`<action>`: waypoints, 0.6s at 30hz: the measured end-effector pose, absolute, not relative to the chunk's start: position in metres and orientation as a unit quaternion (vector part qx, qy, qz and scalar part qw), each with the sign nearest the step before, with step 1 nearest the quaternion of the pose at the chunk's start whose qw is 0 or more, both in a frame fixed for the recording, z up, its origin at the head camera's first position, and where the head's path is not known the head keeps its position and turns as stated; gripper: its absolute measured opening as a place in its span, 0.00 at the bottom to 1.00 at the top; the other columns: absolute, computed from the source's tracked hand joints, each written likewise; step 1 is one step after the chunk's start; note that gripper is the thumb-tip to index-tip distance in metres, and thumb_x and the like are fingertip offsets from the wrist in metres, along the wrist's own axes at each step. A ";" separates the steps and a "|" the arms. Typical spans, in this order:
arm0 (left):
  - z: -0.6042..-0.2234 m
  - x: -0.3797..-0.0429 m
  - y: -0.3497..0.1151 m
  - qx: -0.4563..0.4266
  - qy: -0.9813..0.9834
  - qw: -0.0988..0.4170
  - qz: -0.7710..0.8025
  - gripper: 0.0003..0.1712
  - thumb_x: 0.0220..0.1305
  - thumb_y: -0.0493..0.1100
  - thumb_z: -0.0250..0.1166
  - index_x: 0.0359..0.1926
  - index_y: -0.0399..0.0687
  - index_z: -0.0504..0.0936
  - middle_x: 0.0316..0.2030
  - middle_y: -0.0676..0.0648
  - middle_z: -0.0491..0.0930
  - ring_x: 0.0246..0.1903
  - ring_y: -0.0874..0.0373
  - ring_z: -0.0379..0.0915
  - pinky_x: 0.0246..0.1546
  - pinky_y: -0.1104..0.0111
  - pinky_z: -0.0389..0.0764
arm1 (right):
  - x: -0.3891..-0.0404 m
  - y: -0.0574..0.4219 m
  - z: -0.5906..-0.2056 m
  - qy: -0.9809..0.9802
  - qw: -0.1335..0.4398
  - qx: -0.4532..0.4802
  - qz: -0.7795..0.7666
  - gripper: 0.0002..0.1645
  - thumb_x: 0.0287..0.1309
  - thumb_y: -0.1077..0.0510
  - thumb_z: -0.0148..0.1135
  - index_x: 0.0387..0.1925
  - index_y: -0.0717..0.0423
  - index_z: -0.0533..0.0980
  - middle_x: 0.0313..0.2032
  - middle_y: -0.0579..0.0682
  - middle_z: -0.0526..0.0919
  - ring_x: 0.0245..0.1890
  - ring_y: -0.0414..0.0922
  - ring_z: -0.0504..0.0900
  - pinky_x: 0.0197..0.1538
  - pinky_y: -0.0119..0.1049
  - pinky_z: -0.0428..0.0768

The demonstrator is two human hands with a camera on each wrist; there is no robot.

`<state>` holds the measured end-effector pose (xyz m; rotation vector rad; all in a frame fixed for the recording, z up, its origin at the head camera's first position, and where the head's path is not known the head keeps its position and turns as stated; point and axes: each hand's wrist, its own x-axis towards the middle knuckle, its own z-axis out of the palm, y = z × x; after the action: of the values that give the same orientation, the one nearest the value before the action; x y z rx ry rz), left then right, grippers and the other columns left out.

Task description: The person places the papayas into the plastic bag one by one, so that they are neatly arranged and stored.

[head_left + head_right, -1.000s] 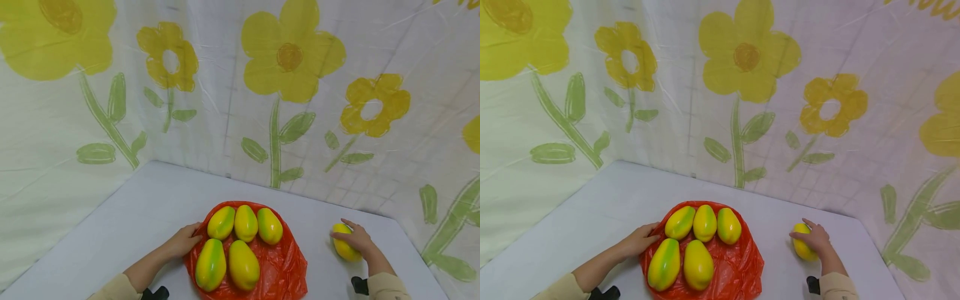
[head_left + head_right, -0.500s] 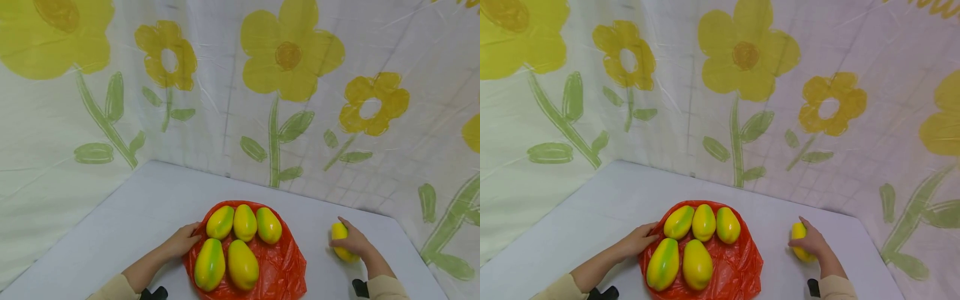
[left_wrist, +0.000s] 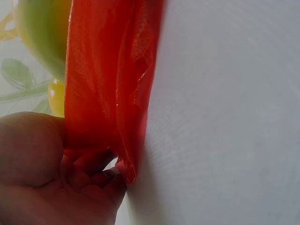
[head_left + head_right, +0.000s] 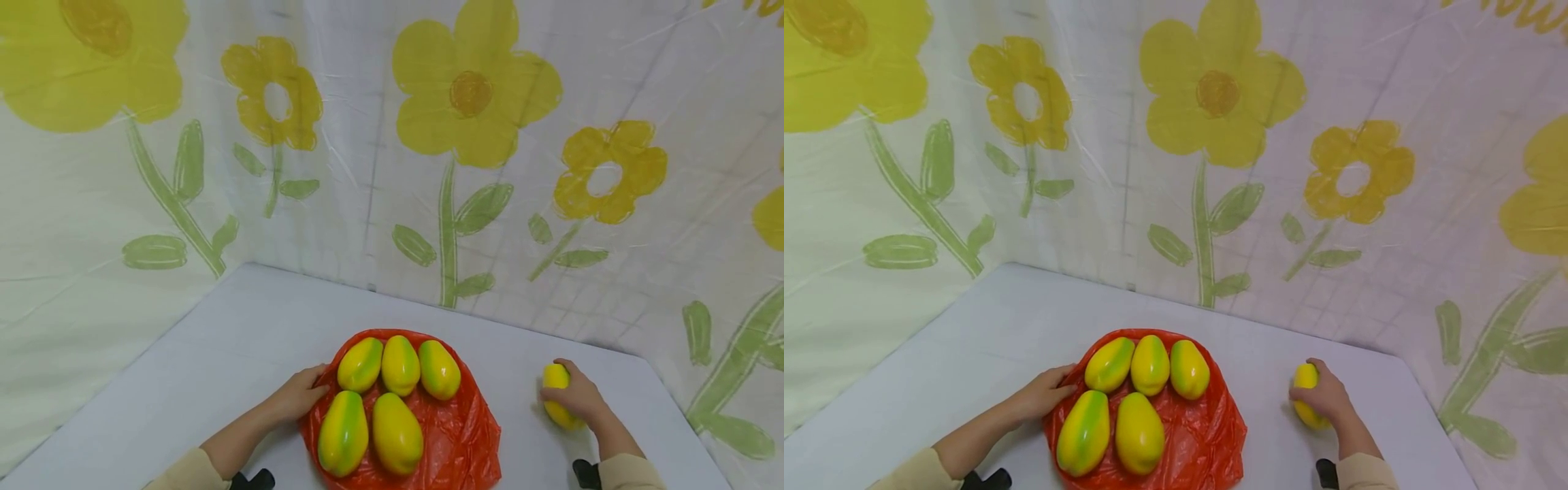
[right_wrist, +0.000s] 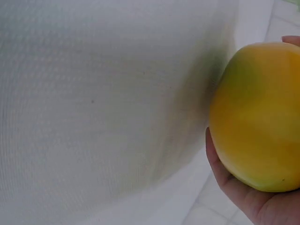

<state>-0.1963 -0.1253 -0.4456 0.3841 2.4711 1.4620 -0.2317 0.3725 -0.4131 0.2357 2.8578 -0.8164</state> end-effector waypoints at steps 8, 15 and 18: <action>-0.445 -0.195 -0.125 0.127 0.849 0.120 0.499 0.21 0.66 0.37 0.52 0.59 0.38 0.69 0.43 0.43 0.78 0.29 0.59 0.76 0.31 0.68 0.84 | -0.229 0.373 -0.403 0.939 0.085 0.103 -0.318 0.50 0.52 0.45 0.59 0.68 0.58 0.46 0.54 0.71 0.62 0.43 0.58 0.70 0.35 0.39 0.74; -0.445 -0.195 -0.123 0.115 0.856 0.117 0.491 0.22 0.66 0.36 0.52 0.60 0.38 0.68 0.49 0.40 0.77 0.32 0.59 0.76 0.34 0.66 0.84 | -0.227 0.368 -0.392 0.928 0.086 0.102 -0.348 0.49 0.55 0.44 0.56 0.69 0.58 0.44 0.55 0.69 0.60 0.43 0.55 0.69 0.36 0.36 0.74; -0.445 -0.194 -0.123 0.112 0.854 0.117 0.494 0.22 0.66 0.36 0.52 0.61 0.38 0.68 0.49 0.40 0.77 0.32 0.59 0.76 0.34 0.66 0.84 | -0.225 0.364 -0.389 0.922 0.083 0.100 -0.364 0.49 0.56 0.44 0.56 0.69 0.57 0.44 0.55 0.68 0.61 0.42 0.53 0.69 0.35 0.35 0.74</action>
<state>-0.1943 -0.1226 -0.4453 0.3284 2.5004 1.4445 -0.2254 0.3643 -0.3889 0.2978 2.7539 -1.0860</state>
